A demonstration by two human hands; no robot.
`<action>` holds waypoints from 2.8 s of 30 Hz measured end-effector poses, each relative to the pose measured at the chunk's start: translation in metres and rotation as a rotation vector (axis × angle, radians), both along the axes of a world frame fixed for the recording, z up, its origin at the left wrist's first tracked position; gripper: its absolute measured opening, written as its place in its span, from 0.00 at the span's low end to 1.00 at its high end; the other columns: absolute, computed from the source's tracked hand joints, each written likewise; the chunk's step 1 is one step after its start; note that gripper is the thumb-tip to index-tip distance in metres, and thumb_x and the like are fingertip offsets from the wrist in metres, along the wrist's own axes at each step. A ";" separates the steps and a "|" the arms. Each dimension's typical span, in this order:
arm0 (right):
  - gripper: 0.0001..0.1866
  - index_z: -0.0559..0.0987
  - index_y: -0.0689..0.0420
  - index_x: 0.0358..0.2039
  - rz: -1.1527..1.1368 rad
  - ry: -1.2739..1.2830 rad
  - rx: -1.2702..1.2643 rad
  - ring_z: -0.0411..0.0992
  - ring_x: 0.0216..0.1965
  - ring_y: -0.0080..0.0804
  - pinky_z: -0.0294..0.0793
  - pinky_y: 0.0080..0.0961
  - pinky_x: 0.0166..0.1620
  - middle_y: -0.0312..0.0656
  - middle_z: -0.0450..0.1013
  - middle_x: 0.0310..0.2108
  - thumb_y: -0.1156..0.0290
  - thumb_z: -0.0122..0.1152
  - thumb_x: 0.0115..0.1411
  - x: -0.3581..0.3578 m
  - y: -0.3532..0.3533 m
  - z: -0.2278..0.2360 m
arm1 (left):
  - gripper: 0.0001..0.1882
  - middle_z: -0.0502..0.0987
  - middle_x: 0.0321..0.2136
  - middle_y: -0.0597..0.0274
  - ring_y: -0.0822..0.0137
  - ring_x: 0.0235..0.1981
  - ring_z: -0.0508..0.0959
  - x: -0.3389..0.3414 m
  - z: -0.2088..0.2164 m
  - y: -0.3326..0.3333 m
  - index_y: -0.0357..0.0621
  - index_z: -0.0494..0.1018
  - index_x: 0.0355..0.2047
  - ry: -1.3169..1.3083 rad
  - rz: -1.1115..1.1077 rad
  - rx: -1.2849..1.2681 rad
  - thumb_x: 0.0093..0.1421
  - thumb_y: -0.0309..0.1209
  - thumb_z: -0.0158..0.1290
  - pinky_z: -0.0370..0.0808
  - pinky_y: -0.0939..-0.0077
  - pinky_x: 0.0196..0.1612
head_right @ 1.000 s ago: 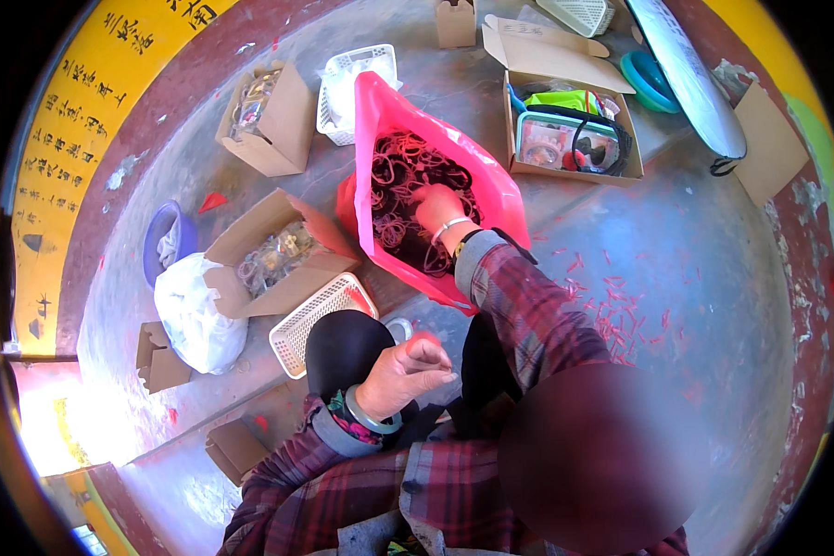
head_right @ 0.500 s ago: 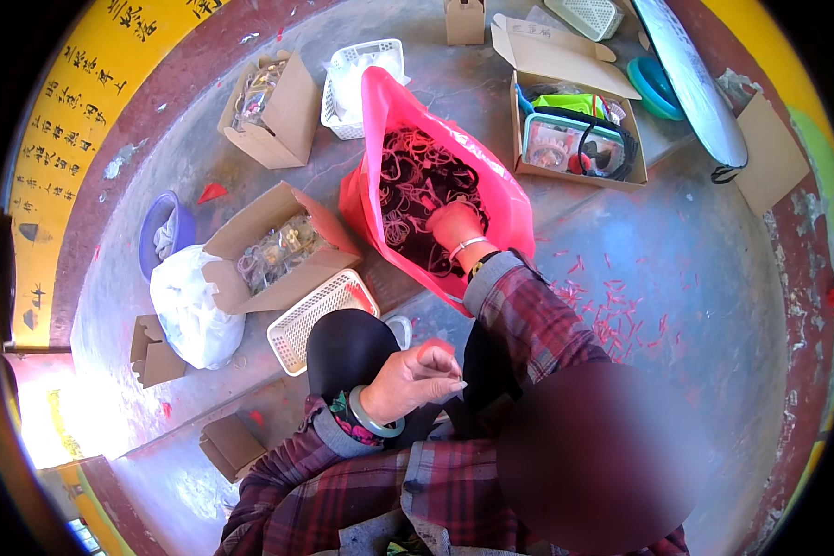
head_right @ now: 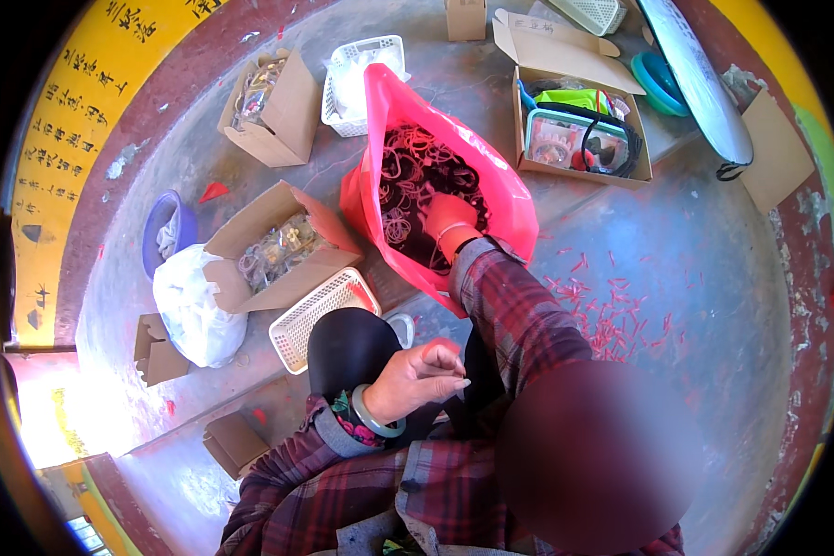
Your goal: The person sits on the floor and sorts small craft items, such as red rubber bands and clear plastic pieces, from a pink bag into a white basket. They handle the items one by one, picking them up, inspecting them, and placing them into the basket.
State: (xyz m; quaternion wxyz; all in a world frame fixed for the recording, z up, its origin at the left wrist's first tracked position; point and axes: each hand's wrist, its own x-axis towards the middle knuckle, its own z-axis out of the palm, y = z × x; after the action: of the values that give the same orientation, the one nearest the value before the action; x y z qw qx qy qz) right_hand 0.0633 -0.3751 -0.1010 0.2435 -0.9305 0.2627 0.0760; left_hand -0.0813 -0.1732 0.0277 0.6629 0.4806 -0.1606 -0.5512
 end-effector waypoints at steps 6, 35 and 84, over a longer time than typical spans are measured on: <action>0.11 0.78 0.55 0.30 -0.023 -0.051 0.588 0.73 0.26 0.28 0.70 0.24 0.29 0.38 0.75 0.23 0.61 0.62 0.50 -0.009 -0.044 0.005 | 0.07 0.71 0.30 0.72 0.83 0.30 0.70 -0.001 -0.001 0.000 0.41 0.69 0.35 -0.014 0.006 0.002 0.57 0.23 0.54 0.67 0.88 0.32; 0.15 0.74 0.57 0.44 -0.424 -0.507 0.868 0.72 0.20 0.28 0.66 0.22 0.22 0.43 0.76 0.33 0.63 0.50 0.60 -0.055 -0.037 0.047 | 0.08 0.73 0.32 0.69 0.79 0.36 0.73 -0.005 -0.004 0.002 0.40 0.69 0.36 -0.138 0.001 0.046 0.56 0.24 0.55 0.69 0.83 0.41; 0.10 0.72 0.59 0.41 -0.338 -0.546 1.882 0.76 0.34 0.38 0.79 0.19 0.28 0.44 0.75 0.32 0.79 0.47 0.59 -0.200 0.018 0.150 | 0.06 0.75 0.29 0.63 0.72 0.31 0.75 -0.013 -0.006 -0.001 0.39 0.70 0.33 -0.062 0.407 -0.111 0.57 0.26 0.54 0.72 0.78 0.39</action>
State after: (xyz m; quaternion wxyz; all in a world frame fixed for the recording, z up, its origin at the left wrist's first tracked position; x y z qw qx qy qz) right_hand -0.1363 -0.3574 0.0490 0.9424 -0.2941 0.1594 0.0010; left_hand -0.0946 -0.1743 0.0216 0.7808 0.4826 -0.1106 -0.3810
